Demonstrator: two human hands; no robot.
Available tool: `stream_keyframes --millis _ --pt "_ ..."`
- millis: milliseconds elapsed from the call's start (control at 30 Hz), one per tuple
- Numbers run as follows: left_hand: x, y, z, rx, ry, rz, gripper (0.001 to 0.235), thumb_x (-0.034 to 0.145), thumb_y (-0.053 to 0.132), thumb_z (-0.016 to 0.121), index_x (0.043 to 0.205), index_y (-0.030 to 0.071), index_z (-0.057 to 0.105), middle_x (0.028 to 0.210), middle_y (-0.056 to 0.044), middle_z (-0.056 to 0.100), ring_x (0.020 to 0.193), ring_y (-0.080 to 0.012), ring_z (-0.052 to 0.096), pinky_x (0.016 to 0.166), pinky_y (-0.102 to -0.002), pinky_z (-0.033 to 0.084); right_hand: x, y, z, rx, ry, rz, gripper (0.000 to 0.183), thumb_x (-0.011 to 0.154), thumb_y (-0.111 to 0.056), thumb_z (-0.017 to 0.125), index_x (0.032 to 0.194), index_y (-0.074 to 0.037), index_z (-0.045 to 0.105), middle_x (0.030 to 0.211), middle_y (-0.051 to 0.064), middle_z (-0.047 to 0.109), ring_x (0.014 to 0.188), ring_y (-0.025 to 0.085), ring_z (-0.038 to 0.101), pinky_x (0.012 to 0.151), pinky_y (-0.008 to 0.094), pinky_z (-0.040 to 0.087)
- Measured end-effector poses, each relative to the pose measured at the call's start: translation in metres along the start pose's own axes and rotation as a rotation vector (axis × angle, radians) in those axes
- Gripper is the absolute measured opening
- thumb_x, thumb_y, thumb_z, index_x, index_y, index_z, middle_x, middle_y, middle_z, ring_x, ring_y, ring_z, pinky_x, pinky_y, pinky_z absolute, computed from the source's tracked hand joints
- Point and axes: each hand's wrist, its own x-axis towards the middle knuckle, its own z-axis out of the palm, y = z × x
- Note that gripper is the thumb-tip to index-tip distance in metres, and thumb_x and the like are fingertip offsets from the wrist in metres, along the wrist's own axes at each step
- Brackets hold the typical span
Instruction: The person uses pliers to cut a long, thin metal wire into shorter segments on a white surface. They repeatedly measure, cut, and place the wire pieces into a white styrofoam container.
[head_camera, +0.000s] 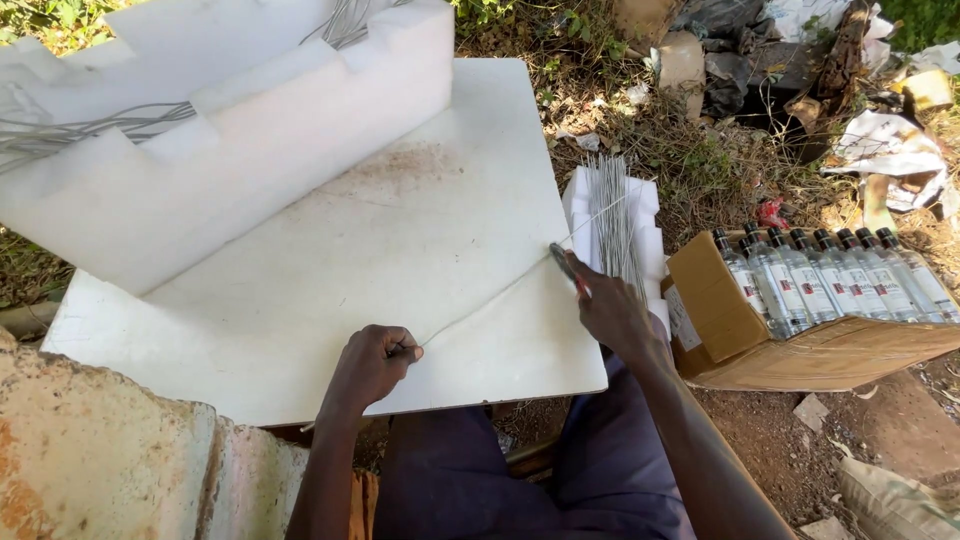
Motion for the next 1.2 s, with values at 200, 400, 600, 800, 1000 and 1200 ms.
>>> stream_keyframes --millis 200,400,600,800,1000,1200 --pt "0.000 -0.008 0.003 -0.022 -0.021 0.010 0.014 0.086 0.000 0.063 0.090 0.002 0.076 0.060 -0.017 0.070 0.050 -0.0280 0.063 0.060 -0.043 0.052 -0.035 -0.028 -0.025 0.279 -0.039 0.037 0.065 0.088 -0.018 0.060 0.149 -0.035 0.045 0.076 0.023 0.072 0.075 0.048 0.069 0.064 0.058 0.051" --pt "-0.017 0.017 0.009 -0.282 -0.044 -0.112 0.022 0.092 0.007 0.060 0.100 -0.006 0.075 0.054 -0.015 0.065 0.038 -0.0152 0.052 0.044 -0.030 0.043 -0.084 -0.050 -0.003 1.176 -0.138 0.019 0.064 0.088 0.002 0.053 0.149 -0.012 0.041 0.052 0.022 0.060 0.027 0.024 0.053 0.019 0.031 0.047" --pt "-0.001 0.013 0.038 -0.260 0.073 -0.086 0.018 0.093 0.017 0.065 0.094 0.004 0.077 0.060 -0.010 0.067 0.043 -0.0138 0.060 0.045 -0.027 0.048 -0.087 -0.047 0.010 1.131 -0.131 -0.011 0.061 0.091 0.000 0.055 0.149 -0.008 0.039 0.055 0.024 0.064 0.028 0.025 0.056 0.020 0.031 0.048" --pt "0.005 0.041 0.054 -0.174 0.103 0.091 0.032 0.083 -0.001 0.059 0.111 0.001 0.073 0.087 -0.016 0.069 0.072 -0.0247 0.069 0.067 -0.041 0.056 -0.090 -0.045 0.010 1.165 -0.147 -0.013 0.062 0.091 -0.001 0.055 0.150 -0.009 0.038 0.056 0.025 0.064 0.029 0.027 0.057 0.021 0.033 0.050" --pt "-0.003 0.049 0.055 0.220 0.260 0.053 0.019 0.089 0.002 0.060 0.101 0.000 0.074 0.085 -0.016 0.070 0.075 -0.0312 0.074 0.066 -0.042 0.063 -0.087 -0.038 0.014 1.182 -0.168 -0.047 0.062 0.092 -0.002 0.056 0.151 -0.009 0.036 0.057 0.024 0.065 0.030 0.026 0.058 0.023 0.033 0.052" --pt "-0.007 0.035 0.052 0.203 0.322 0.050 0.014 0.091 0.017 0.066 0.089 0.005 0.074 0.076 -0.013 0.070 0.070 -0.0330 0.073 0.061 -0.046 0.061 -0.089 -0.040 0.011 1.181 -0.179 -0.131 0.062 0.094 -0.001 0.054 0.152 -0.006 0.033 0.058 0.024 0.065 0.031 0.026 0.058 0.023 0.033 0.052"
